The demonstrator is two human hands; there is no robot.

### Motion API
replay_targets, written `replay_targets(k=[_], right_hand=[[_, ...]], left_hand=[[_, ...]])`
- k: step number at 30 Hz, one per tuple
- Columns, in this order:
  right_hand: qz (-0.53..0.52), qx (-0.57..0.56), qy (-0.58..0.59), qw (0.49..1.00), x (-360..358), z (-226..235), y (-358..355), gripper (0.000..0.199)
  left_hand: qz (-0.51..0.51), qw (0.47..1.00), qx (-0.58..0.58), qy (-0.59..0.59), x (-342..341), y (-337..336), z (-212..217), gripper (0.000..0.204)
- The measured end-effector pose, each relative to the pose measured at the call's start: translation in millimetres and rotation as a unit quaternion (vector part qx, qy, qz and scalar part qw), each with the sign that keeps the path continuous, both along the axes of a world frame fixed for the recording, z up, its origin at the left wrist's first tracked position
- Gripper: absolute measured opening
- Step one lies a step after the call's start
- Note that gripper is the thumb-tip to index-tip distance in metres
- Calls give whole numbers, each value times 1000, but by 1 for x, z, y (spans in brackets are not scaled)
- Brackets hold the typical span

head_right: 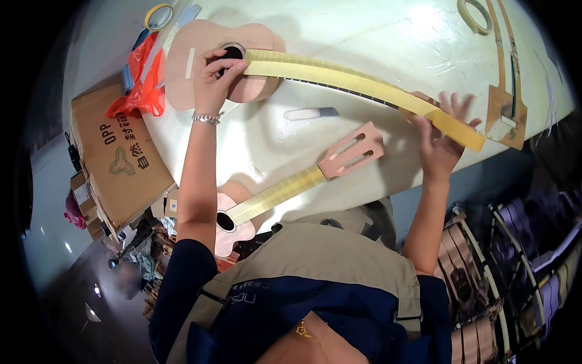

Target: The person applies masking tape to the fretboard of an unfinished guitar body, then uses a pencil to mark a wooden template. They retrieve more tape from a cabinet and continue taping the fretboard of another guitar. The person also retrieves a guitar neck from a rack and places it on the table.

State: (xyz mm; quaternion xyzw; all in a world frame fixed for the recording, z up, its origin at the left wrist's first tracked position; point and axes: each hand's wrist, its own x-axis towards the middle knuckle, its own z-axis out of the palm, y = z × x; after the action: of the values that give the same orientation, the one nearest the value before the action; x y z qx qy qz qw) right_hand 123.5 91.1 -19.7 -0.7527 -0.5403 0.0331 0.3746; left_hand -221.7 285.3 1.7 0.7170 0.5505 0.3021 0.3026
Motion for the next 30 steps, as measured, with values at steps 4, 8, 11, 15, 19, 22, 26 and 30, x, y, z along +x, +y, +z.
replay_targets(k=[4, 8, 11, 15, 19, 22, 26, 30], right_hand=[[-36, -32, 55, 997, -5, -13, 1, 36], [-53, -16, 108, 993, -2, -4, 2, 64], [-54, 11, 116, 992, 2, -11, 0, 33], [-46, -8, 96, 994, 2, -13, -1, 62], [-40, -23, 108, 993, 9, -27, -9, 83], [-74, 3, 141, 987, 1, -23, -4, 89], [-146, -33, 164, 975, -11, -7, 5, 95], [-128, 18, 170, 977, -9, -7, 8, 100]], left_hand=[[-27, 999, -2, -23, -11, 12, -11, 15], [-43, 999, 5, 5, -13, 11, -11, 17], [-39, 999, 13, 14, -12, 10, -12, 15], [-52, 998, 2, 18, -8, 2, -5, 29], [24, 968, 207, 139, -2, -2, -8, 63], [-73, 964, 185, 175, -13, -11, -20, 61], [-154, 935, 174, 269, -1, -38, -21, 81], [-162, 926, 164, 300, 2, -37, -21, 81]])
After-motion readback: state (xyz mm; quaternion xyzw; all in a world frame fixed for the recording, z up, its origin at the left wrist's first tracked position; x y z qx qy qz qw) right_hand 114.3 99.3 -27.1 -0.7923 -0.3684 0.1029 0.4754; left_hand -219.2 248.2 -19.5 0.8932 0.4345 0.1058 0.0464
